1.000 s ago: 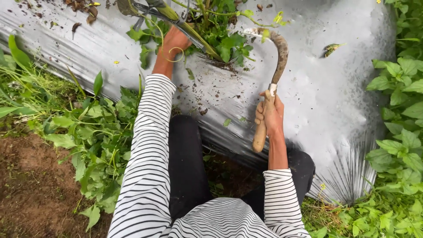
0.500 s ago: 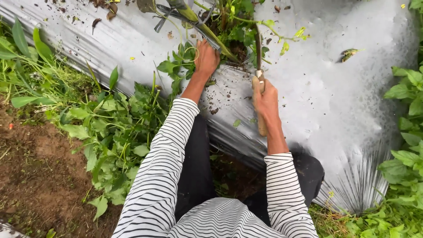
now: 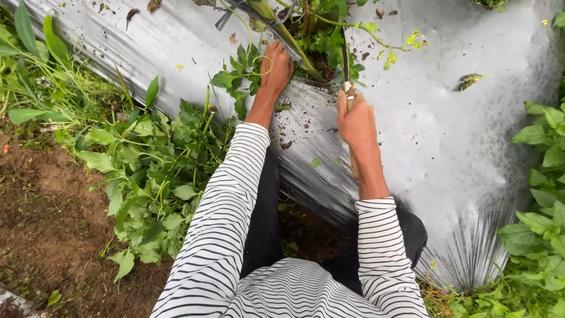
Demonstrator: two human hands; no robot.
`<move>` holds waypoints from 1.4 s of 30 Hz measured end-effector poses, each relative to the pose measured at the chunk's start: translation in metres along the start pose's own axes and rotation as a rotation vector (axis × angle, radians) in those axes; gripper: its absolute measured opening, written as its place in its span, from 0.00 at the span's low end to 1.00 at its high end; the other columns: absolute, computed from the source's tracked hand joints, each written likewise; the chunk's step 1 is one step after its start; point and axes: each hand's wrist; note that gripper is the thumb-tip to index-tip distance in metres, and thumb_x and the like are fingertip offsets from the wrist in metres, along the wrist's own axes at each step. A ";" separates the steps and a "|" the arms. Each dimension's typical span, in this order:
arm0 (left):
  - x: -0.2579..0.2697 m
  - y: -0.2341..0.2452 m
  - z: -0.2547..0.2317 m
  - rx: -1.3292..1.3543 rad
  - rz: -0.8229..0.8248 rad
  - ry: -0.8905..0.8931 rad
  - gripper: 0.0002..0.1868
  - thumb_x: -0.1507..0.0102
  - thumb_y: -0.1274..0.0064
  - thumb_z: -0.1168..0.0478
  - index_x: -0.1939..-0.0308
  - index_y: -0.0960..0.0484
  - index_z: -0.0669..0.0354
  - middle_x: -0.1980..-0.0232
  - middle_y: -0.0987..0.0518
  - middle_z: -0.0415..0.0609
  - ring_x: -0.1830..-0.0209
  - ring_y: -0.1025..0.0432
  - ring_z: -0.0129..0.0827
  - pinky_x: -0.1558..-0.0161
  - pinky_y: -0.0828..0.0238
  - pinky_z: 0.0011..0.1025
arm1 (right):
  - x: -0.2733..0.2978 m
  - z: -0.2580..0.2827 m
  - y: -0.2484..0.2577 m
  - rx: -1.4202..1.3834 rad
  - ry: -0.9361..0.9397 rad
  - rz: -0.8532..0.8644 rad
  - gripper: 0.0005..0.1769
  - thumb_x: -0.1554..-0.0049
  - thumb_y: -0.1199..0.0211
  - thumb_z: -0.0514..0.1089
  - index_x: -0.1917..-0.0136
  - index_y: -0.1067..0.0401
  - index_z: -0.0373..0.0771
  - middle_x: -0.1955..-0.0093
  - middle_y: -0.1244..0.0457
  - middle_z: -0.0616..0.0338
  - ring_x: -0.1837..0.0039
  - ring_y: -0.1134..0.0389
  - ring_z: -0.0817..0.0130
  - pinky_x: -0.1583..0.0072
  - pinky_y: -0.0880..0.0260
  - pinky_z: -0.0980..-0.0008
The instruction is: The person uses a sickle to cut green leafy plants growing along a plastic-covered bed. They hold the stems with one hand and swing the sickle with the other to sever the plants near the base, then place the cut foliage on the ground beside them.
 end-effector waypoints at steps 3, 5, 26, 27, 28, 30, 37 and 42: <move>-0.002 0.000 0.000 -0.012 -0.014 -0.019 0.09 0.47 0.49 0.80 0.68 0.15 0.73 0.67 0.20 0.58 0.60 0.27 0.48 0.50 0.22 0.46 | 0.005 0.002 -0.008 -0.074 0.013 0.040 0.21 0.29 0.53 0.57 0.53 0.36 0.38 0.67 0.40 0.61 0.70 0.45 0.70 0.71 0.44 0.62; -0.001 -0.003 0.000 -0.007 0.024 0.034 0.09 0.42 0.47 0.78 0.63 0.13 0.71 0.64 0.18 0.56 0.59 0.23 0.45 0.49 0.18 0.41 | -0.002 -0.007 -0.019 0.033 0.042 -0.042 0.27 0.30 0.53 0.62 0.55 0.38 0.34 0.62 0.35 0.42 0.65 0.37 0.43 0.63 0.40 0.44; 0.043 -0.084 0.042 0.463 0.252 0.521 0.33 0.24 0.58 0.45 0.19 0.51 0.46 0.17 0.52 0.51 0.15 0.60 0.51 0.15 0.60 0.53 | -0.013 -0.078 -0.055 -0.129 0.237 -0.202 0.25 0.31 0.46 0.57 0.62 0.40 0.38 0.72 0.44 0.57 0.70 0.48 0.62 0.66 0.50 0.55; 0.032 -0.067 0.034 0.463 0.245 0.520 0.33 0.24 0.58 0.45 0.19 0.51 0.46 0.17 0.52 0.51 0.15 0.60 0.51 0.15 0.60 0.53 | -0.009 -0.074 -0.052 -0.129 0.244 -0.204 0.25 0.31 0.46 0.57 0.62 0.40 0.38 0.72 0.44 0.57 0.70 0.48 0.62 0.66 0.50 0.55; 0.021 -0.050 0.025 0.496 0.174 0.433 0.37 0.27 0.76 0.37 0.20 0.47 0.52 0.18 0.48 0.57 0.16 0.56 0.56 0.16 0.59 0.53 | -0.004 -0.070 -0.049 -0.169 0.306 -0.285 0.21 0.30 0.46 0.55 0.59 0.39 0.39 0.73 0.46 0.62 0.72 0.50 0.68 0.68 0.51 0.59; 0.024 -0.010 0.001 0.526 0.121 0.368 0.48 0.31 0.94 0.30 0.21 0.43 0.59 0.20 0.44 0.63 0.18 0.53 0.61 0.17 0.58 0.54 | 0.010 -0.073 -0.052 -0.204 0.352 -0.345 0.18 0.30 0.45 0.52 0.57 0.38 0.41 0.74 0.48 0.66 0.74 0.51 0.74 0.71 0.52 0.64; -0.002 0.039 -0.019 0.124 -0.034 0.089 0.13 0.56 0.53 0.86 0.78 0.34 0.67 0.64 0.33 0.52 0.60 0.36 0.49 0.75 0.37 0.48 | 0.007 -0.064 -0.059 -0.269 0.322 -0.304 0.14 0.29 0.46 0.49 0.56 0.38 0.42 0.74 0.50 0.71 0.74 0.52 0.77 0.71 0.51 0.67; 0.009 0.004 -0.003 0.502 0.262 0.446 0.30 0.26 0.53 0.60 0.23 0.45 0.62 0.20 0.51 0.65 0.18 0.56 0.64 0.19 0.53 0.67 | -0.011 -0.072 -0.054 -0.118 0.249 -0.207 0.23 0.31 0.46 0.57 0.61 0.40 0.39 0.72 0.43 0.55 0.70 0.45 0.59 0.63 0.47 0.52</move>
Point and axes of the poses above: each hand's wrist, its own x-axis away from the middle knuckle, its own y-axis out of the back of the hand, z = x × y
